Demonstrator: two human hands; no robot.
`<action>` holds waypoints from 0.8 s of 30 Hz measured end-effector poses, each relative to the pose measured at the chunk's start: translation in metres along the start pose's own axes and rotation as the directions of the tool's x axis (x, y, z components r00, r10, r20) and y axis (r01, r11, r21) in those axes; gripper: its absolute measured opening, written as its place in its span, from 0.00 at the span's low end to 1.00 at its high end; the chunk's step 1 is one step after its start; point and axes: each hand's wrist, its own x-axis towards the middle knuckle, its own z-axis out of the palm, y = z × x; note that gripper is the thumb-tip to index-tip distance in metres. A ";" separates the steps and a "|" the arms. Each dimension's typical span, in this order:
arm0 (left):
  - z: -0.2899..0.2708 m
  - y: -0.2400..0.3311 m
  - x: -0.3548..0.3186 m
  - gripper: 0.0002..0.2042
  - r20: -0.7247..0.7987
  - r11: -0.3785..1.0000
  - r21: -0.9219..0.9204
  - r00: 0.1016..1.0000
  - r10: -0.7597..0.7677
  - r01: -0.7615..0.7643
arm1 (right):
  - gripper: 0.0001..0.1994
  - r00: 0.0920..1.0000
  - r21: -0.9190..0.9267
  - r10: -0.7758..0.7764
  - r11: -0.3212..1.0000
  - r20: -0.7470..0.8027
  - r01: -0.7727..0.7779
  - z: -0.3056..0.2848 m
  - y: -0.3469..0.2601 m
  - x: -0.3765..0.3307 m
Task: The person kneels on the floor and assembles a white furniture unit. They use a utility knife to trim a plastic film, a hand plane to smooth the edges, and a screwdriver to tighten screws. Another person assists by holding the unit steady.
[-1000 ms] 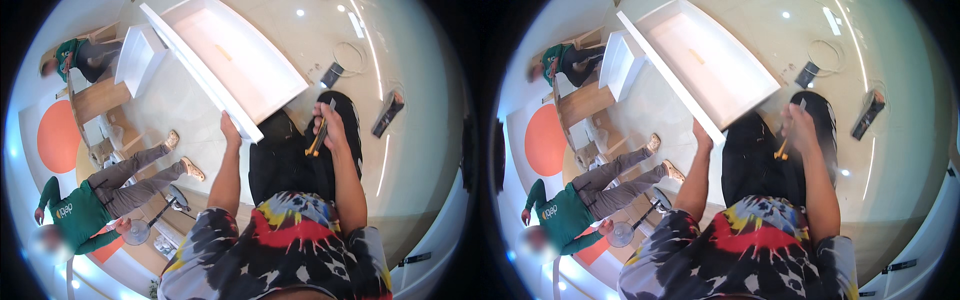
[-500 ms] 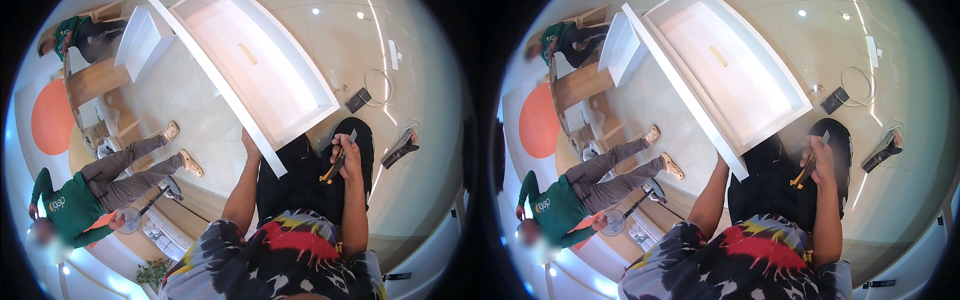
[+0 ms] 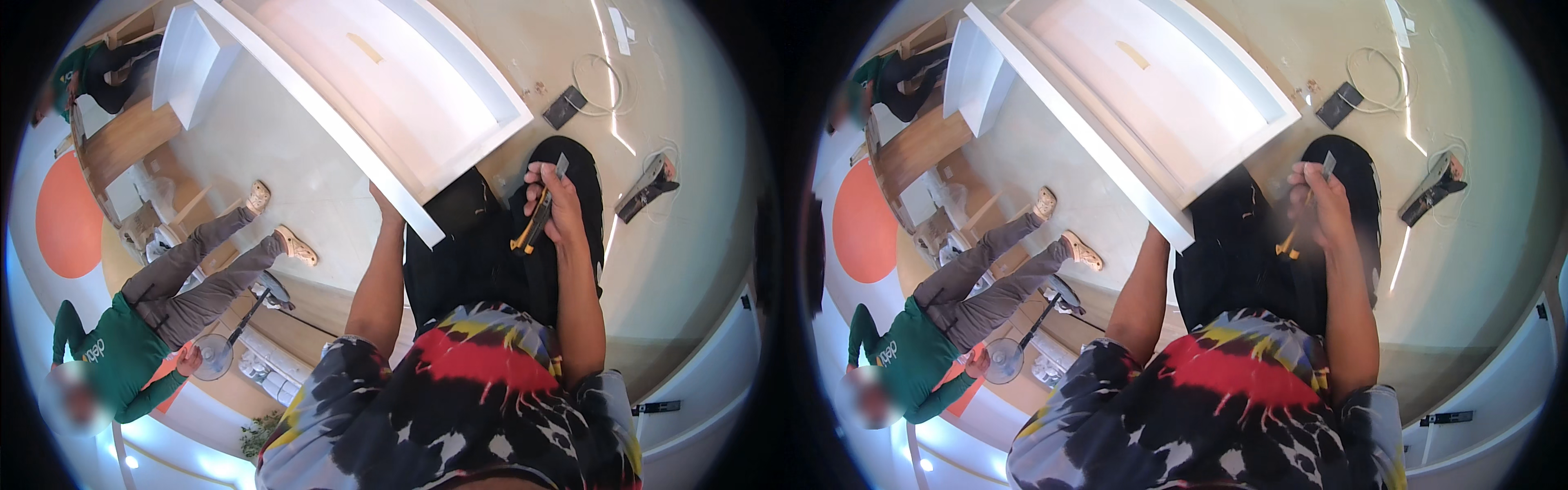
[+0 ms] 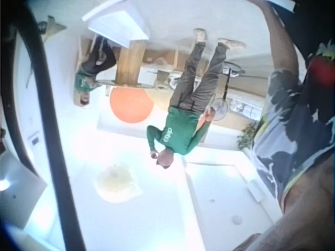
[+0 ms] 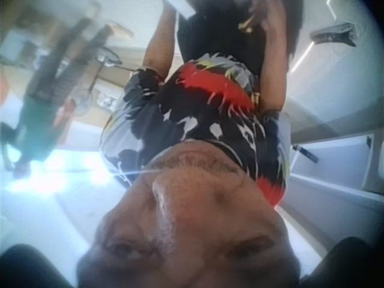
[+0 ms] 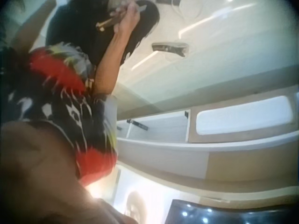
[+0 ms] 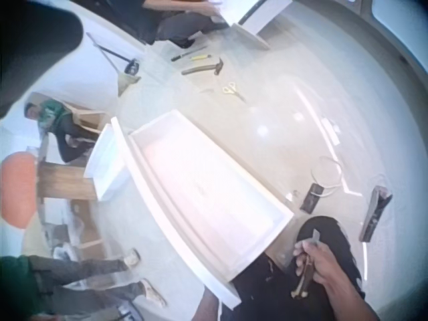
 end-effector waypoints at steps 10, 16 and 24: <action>-0.017 -0.048 0.005 0.19 -0.006 0.969 -0.175 0.984 -0.181 0.177 | 0.09 0.982 -0.209 -0.182 0.960 0.047 0.188 0.040 0.006 -0.029; 0.028 0.086 0.006 0.29 0.059 0.960 -0.207 0.982 -0.181 0.190 | 0.16 0.673 -0.583 -0.631 0.398 0.386 0.708 0.114 -0.020 -0.096; 0.049 0.158 0.008 0.27 -0.024 0.967 -0.084 0.970 -0.243 0.240 | 0.08 0.368 -0.719 -0.921 0.168 0.129 0.675 0.084 -0.057 -0.061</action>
